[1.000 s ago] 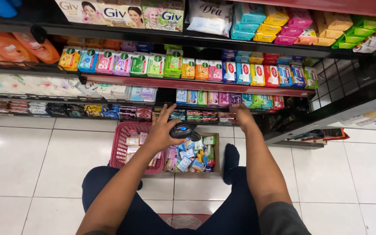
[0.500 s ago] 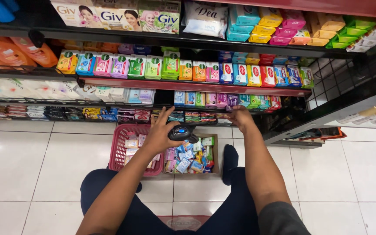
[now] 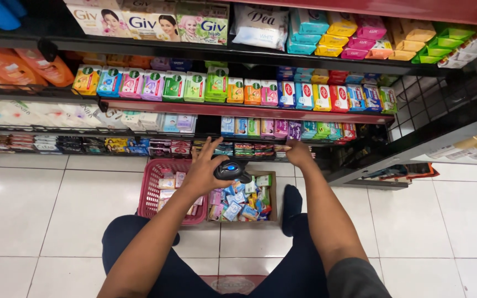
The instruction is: The recorder scans various soaps and toiletries with a handheld scanner and places them on store shelves.
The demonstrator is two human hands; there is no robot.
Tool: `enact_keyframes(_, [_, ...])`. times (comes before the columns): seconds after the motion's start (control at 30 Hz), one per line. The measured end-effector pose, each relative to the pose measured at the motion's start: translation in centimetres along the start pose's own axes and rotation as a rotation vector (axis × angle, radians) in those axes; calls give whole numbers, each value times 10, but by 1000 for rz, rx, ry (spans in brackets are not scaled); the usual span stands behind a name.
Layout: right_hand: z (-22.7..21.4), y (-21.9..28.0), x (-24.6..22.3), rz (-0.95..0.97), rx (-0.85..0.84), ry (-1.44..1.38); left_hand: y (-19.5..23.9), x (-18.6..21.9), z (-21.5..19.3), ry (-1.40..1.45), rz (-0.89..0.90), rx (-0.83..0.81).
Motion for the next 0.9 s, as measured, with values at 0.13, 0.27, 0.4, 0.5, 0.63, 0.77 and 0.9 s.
enact_keyframes(0.13, [1,-7,8,29,34,20,0,1,-2,3,-6,-3])
enact_keyframes(0.27, [-2,-7,0,-55,88,-29,-1,0,-2,3,-25,-22])
enact_keyframes(0.4, [-11,-2,-10,-60,121,-7,-2,1,-1,-2,-27,-36])
enact_keyframes(0.5, [-8,-6,-3,6,104,-38,-2,0,-1,1,-21,-32])
enact_keyframes(0.63, [-11,-4,-6,-15,129,-59,-2,0,-1,6,-20,-27])
enact_keyframes(0.77, [-24,16,-30,45,138,7,-1,0,-2,13,-23,-28])
enact_keyframes(0.9, [-46,44,-68,59,249,53,-2,1,-1,15,-21,-30])
Point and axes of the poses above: each hand's wrist, its own y-axis away from the middle knuckle, its own z-axis out of the palm, x = y × z, the point moved 7 cm from there along -y, towards the middle knuckle, and after that the axes turned 7 degrees about z, right-handed, at the moved point
